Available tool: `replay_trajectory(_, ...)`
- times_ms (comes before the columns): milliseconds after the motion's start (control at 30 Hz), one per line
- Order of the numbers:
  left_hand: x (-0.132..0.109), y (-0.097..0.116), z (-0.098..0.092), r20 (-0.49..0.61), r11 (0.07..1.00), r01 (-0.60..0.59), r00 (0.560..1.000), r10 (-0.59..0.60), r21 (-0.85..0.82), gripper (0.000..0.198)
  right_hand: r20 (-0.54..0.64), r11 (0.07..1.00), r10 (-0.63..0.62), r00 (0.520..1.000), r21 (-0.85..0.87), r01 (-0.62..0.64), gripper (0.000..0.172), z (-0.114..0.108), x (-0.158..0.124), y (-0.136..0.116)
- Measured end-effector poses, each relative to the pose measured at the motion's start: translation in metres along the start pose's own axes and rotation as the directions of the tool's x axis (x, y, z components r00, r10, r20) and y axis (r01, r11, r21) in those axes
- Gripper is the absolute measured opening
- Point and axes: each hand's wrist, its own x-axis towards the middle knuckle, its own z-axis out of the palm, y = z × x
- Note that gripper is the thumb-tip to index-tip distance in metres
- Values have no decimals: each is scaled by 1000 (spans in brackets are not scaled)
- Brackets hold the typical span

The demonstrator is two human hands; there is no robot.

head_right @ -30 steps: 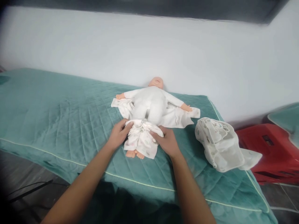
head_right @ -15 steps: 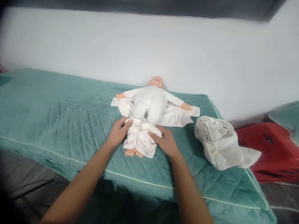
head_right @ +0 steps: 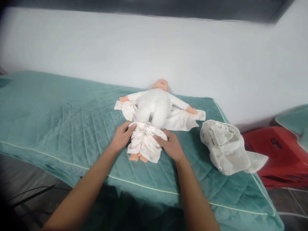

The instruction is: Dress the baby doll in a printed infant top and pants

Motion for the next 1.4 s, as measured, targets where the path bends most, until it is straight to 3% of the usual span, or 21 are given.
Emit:
replay_trajectory(333,-6,0,-1,7,999,14,1000,-14,35,46,-60,999,13,998,-32,-15,40,1,3,0)
replay_trajectory(533,-27,3,-3,24,994,-20,1000,18,106,43,-136,995,10,991,-102,-24,37,1,8,3)
replay_trajectory(667,-45,4,-8,114,994,-33,993,21,106,33,-187,994,-7,982,-105,-13,35,2,9,3)
replay_trajectory(733,-56,2,-12,202,991,-101,976,82,86,54,-203,994,-12,979,-109,-11,35,2,9,4)
replay_trajectory(833,-69,-3,-14,303,961,-240,934,190,135,110,-206,992,-15,979,-124,-11,34,2,7,4)
replay_trajectory(900,-74,-6,-12,300,937,-286,928,219,200,122,-202,992,-23,979,-130,-3,34,3,6,2)
replay_trajectory(1067,-72,-8,-6,231,915,-285,947,223,286,112,-182,986,-67,981,-160,37,31,7,-10,-5)
replay_trajectory(1267,-61,-6,-10,268,899,-335,927,262,282,96,-54,969,-82,995,-240,66,33,17,-45,-5)
replay_trajectory(1333,-58,-5,-12,283,897,-344,921,266,278,93,-32,954,-102,994,-286,89,41,20,-55,-5)
replay_trajectory(1400,-55,-4,-13,298,902,-336,920,254,270,92,-20,930,-154,988,-340,138,62,23,-60,-6)
